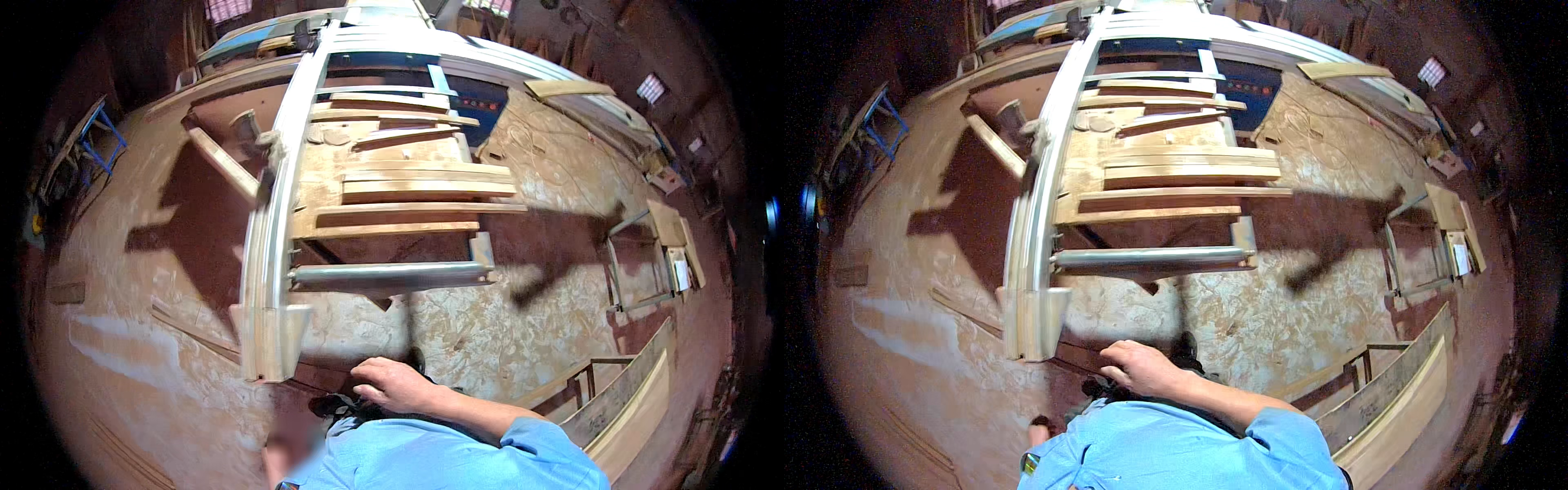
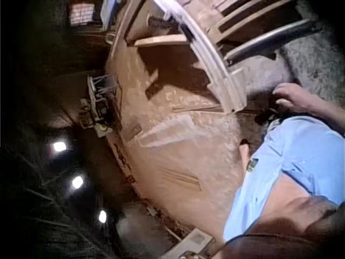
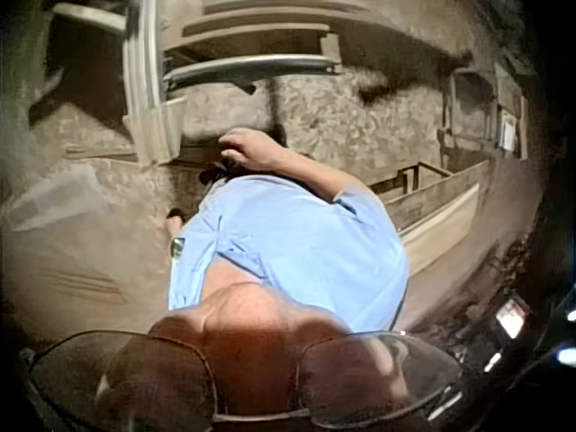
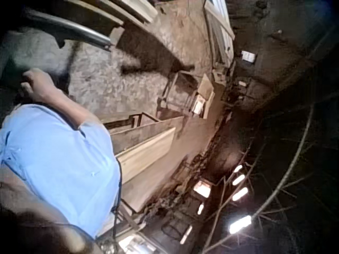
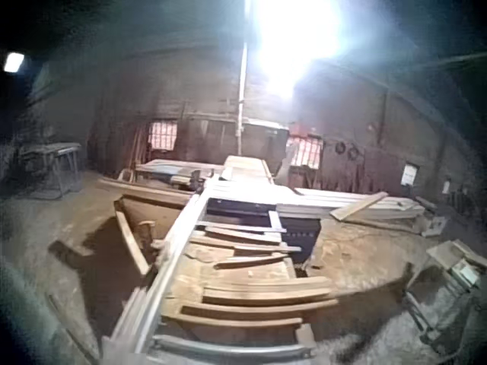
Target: The person picks up a long wooden plank, carries it to a table saw, and cuts it into smaller pieces. The person then stacks the cut pieces on a workbench.
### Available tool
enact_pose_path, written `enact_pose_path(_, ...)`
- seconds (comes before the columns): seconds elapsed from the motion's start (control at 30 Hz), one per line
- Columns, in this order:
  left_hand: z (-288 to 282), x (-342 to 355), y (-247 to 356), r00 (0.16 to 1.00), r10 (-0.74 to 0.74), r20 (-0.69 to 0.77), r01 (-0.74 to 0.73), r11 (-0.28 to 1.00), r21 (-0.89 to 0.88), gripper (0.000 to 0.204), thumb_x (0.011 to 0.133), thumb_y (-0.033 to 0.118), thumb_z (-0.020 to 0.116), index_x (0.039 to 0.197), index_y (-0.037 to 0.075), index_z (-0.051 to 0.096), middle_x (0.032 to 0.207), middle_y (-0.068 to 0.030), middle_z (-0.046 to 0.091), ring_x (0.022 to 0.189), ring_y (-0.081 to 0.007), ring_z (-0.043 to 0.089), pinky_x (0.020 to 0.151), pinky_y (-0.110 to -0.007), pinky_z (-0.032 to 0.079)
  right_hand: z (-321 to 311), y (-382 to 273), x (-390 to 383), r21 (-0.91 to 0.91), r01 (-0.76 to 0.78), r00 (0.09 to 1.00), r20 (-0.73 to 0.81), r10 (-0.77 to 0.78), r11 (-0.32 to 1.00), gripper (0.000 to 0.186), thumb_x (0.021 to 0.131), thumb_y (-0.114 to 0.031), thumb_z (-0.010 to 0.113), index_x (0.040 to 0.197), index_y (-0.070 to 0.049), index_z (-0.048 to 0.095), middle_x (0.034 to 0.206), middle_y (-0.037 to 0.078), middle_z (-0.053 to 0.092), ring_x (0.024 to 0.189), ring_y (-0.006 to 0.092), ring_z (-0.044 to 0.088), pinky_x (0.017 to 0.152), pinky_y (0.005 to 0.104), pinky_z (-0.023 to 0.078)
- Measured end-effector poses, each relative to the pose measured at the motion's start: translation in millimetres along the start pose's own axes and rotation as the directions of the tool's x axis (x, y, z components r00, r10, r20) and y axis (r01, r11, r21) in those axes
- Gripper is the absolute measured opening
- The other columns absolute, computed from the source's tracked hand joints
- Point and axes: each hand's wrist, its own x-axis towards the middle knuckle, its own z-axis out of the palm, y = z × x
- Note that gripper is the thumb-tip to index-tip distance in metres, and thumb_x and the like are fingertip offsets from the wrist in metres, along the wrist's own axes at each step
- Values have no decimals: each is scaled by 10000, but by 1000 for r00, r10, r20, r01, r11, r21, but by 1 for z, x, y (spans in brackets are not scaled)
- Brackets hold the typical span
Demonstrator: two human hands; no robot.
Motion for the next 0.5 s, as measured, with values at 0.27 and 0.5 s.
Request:
enact_pose_path(0.27,38,17,257,995,102,-4,-102,991,-84,390,850,220,633,1146,-33,618,1098,-192,657,1034,-294,626,919,-356,473,-150,117,-125,68,-260,791,-557,253,963,283,847,-184,644,1046,16,618,1013,183,632,948,334,608,829,381,493)
enact_pose_path(0.5,-26,30,511,851,525,21,-523,850,-67,300,847,170,623,1100,10,646,1012,-180,680,941,-272,669,814,-337,514,-183,166,-187,239,-409,585,-672,455,880,254,839,-176,651,1023,-2,634,952,161,647,860,292,642,756,360,509)
